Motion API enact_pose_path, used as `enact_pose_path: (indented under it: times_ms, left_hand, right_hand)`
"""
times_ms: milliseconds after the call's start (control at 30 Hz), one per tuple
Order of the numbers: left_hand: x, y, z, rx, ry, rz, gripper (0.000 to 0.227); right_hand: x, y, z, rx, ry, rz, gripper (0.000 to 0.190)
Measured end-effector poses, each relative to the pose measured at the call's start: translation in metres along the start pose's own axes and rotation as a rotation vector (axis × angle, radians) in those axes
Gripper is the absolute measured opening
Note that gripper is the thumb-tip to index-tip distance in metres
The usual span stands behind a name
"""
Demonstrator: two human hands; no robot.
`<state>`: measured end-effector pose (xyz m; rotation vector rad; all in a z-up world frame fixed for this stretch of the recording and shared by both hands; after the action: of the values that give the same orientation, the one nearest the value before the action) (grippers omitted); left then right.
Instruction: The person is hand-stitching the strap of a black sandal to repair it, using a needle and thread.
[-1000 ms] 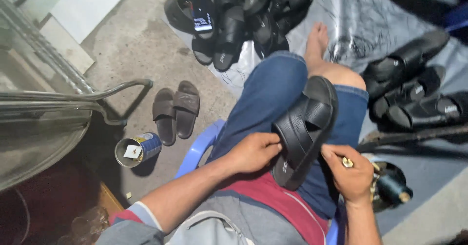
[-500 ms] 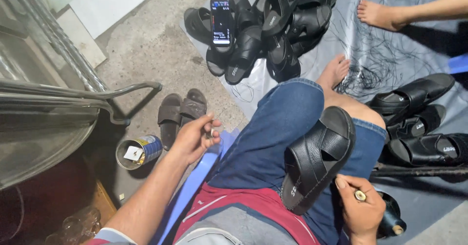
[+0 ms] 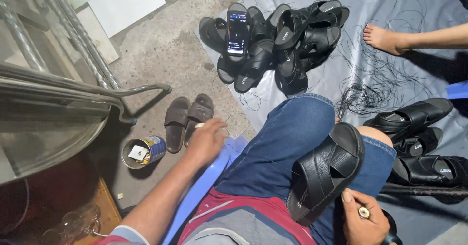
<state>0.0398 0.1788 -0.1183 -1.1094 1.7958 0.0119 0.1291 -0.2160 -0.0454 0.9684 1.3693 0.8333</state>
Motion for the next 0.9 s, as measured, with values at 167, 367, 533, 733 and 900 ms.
enact_pose_path:
  times_ms: [167, 367, 533, 733, 900]
  left_hand:
    - [-0.007, -0.087, -0.015, 0.507, -0.043, -0.283, 0.032]
    - [-0.017, -0.155, -0.059, 0.856, -0.093, -0.300, 0.043]
    - [0.019, -0.170, -0.068, 0.813, 0.005, -0.108, 0.050]
    - [0.031, -0.167, -0.067, 0.685, -0.011, -0.161, 0.037]
    - [0.030, -0.167, -0.076, 0.727, -0.080, -0.199, 0.038]
  right_hand:
    - [-0.001, 0.018, -0.004, 0.012, -0.045, -0.047, 0.009]
    - [0.005, 0.032, -0.012, 0.073, -0.082, -0.058, 0.009]
    - [0.015, 0.046, -0.024, -0.024, 0.027, -0.306, 0.036]
    - [0.038, 0.047, -0.051, -0.005, 0.171, -0.640, 0.108]
    - [0.034, 0.047, -0.059, 0.149, 0.112, -0.676, 0.104]
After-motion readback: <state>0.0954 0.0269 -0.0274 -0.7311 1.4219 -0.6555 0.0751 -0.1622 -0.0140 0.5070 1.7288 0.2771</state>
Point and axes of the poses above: each hand's wrist, its own z-axis towards the middle knuckle, its own x-axis out of the palm, y = z × x, the point moved 9 cm from there along z, towards the middle knuckle, and after that the axes turned 5 degrees about z, right-handed, at the moved point
